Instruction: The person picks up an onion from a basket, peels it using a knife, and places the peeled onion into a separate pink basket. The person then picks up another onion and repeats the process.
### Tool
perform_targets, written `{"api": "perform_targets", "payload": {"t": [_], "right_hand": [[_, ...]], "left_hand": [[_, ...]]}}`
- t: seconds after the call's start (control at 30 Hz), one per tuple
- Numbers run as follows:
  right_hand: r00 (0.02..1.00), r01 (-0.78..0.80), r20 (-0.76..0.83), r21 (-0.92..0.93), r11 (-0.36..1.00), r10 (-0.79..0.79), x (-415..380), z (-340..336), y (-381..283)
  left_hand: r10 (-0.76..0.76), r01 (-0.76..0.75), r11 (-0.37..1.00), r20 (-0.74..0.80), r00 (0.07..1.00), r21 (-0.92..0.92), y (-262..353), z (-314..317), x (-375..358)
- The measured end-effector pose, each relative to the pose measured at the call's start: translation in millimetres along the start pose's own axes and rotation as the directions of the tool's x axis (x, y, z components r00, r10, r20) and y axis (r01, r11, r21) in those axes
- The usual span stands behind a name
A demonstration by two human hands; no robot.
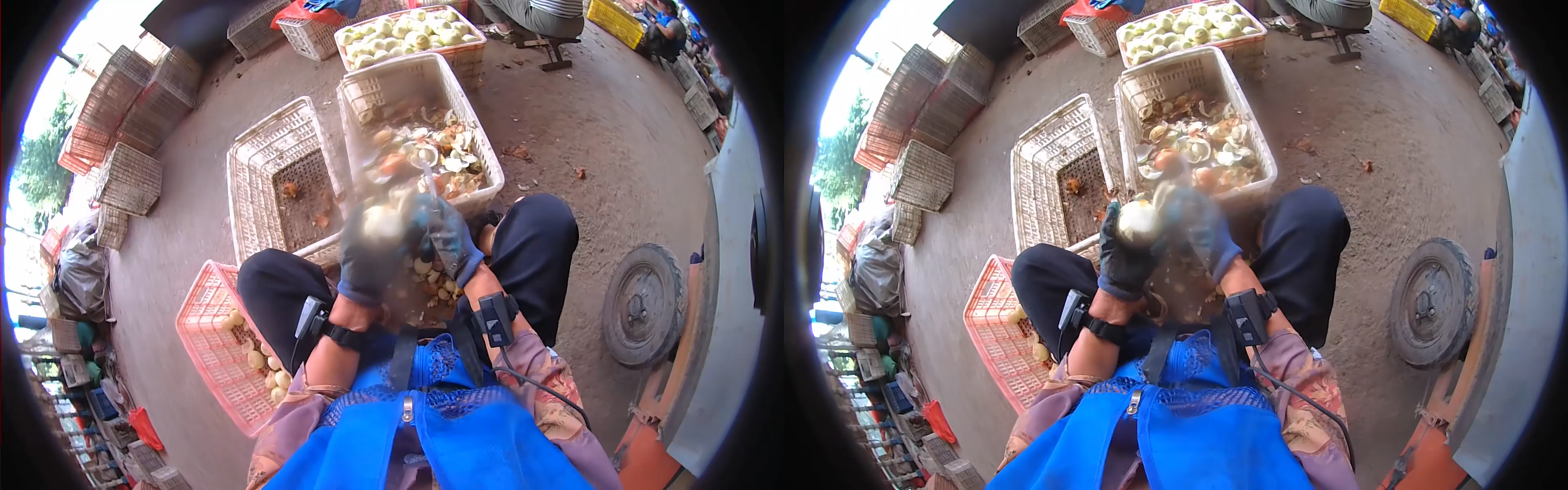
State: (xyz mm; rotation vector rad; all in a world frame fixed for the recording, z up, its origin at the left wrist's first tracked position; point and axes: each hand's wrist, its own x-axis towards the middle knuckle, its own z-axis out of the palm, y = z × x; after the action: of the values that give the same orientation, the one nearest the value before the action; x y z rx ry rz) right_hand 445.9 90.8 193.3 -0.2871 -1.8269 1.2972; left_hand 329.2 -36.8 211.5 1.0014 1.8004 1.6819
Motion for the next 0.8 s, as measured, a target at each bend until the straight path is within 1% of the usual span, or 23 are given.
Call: {"api": "perform_targets", "payload": {"t": [0.03,0.07,0.1,0.13,0.17,0.2,0.23,0.27,0.3,0.33,0.37,0.4,0.43,0.47,0.5,0.53,0.57,0.6,0.63,0.67,0.73,0.77,0.8], "right_hand": [[1.000,0.000,-0.007,0.002,1.000,0.000,-2,1,-7],[0.976,-0.217,0.053,0.293,0.931,0.211,-5,2,-19],[0.908,-0.410,0.170,0.542,0.734,0.383,-8,5,-29],[0.898,-0.409,0.119,0.580,0.704,0.424,-11,9,-34],[0.900,-0.401,0.107,0.589,0.702,0.423,-14,13,-37],[0.877,-0.428,0.067,0.562,0.708,0.476,-17,15,-39],[0.849,-0.457,0.024,0.535,0.710,0.528,-20,16,-41],[0.870,-0.417,-0.023,0.500,0.759,0.493,-22,20,-40],[0.870,-0.410,-0.034,0.503,0.760,0.492,-24,19,-37],[0.890,-0.373,-0.051,0.492,0.787,0.454,-24,20,-35],[0.908,-0.334,-0.068,0.481,0.811,0.414,-25,21,-34],[0.908,-0.328,-0.074,0.487,0.809,0.413,-26,20,-33],[0.812,-0.408,-0.114,0.590,0.697,0.572,-25,17,-35],[0.688,-0.459,-0.128,0.686,0.565,0.715,-25,13,-38],[0.689,-0.456,-0.129,0.688,0.564,0.714,-26,9,-45],[0.790,-0.387,-0.016,0.763,0.519,0.613,-27,4,-55],[0.873,-0.327,0.081,0.830,0.452,0.482,-29,-1,-60],[0.918,-0.362,0.053,0.509,0.781,0.392,-56,16,21],[0.920,-0.358,0.053,0.512,0.781,0.387,-45,16,-4],[0.891,-0.419,0.116,0.586,0.694,0.439,-39,16,-33],[0.811,-0.545,0.240,0.640,0.542,0.533,-29,13,-62],[0.811,-0.544,0.237,0.643,0.540,0.535,-27,11,-69],[0.820,-0.534,0.215,0.625,0.570,0.531,-24,8,-77]], "left_hand": [[0.083,-0.098,0.962,0.070,0.994,0.255,7,-2,-5],[0.085,-0.103,0.960,0.078,0.993,0.260,13,-3,-8],[0.001,-0.018,0.988,0.107,0.994,0.154,20,-3,-11],[-0.082,0.076,0.996,0.145,0.986,0.051,24,-5,-15],[-0.082,0.073,0.995,0.157,0.984,0.061,25,-7,-16],[0.115,-0.153,0.973,0.209,0.971,0.174,27,-11,-15],[0.299,-0.373,0.889,0.283,0.911,0.263,27,-13,-14],[-0.139,0.177,0.977,0.271,0.953,-0.123,21,-16,-12],[-0.136,0.175,0.977,0.281,0.950,-0.118,19,-17,-13],[-0.242,0.341,0.865,0.289,0.926,-0.369,24,-18,-17],[-0.337,0.467,0.665,0.324,0.884,-0.583,27,-19,-22],[-0.393,0.451,0.490,0.273,0.878,-0.746,21,-16,-30],[-0.391,0.452,0.497,0.275,0.879,-0.740,16,-15,-32],[-0.221,0.237,0.915,0.087,0.971,-0.326,10,-14,-33],[0.041,-0.046,0.972,0.025,0.999,0.229,7,-13,-33],[0.042,-0.047,0.972,0.027,0.999,0.231,4,-14,-33],[-0.013,0.014,1.000,-0.023,1.000,0.016,2,-16,-33],[-0.076,0.062,0.977,-0.061,0.995,-0.203,2,-19,-31],[-0.143,0.097,0.905,-0.083,0.986,-0.414,8,-19,-28],[-0.142,0.097,0.907,-0.080,0.987,-0.411,15,-18,-26],[-0.138,0.152,0.920,0.066,0.988,-0.361,57,-7,-23],[-0.140,0.156,0.921,0.070,0.988,-0.358,63,-6,-23],[-0.172,0.222,0.853,0.148,0.974,-0.473,68,-6,-23]]}}
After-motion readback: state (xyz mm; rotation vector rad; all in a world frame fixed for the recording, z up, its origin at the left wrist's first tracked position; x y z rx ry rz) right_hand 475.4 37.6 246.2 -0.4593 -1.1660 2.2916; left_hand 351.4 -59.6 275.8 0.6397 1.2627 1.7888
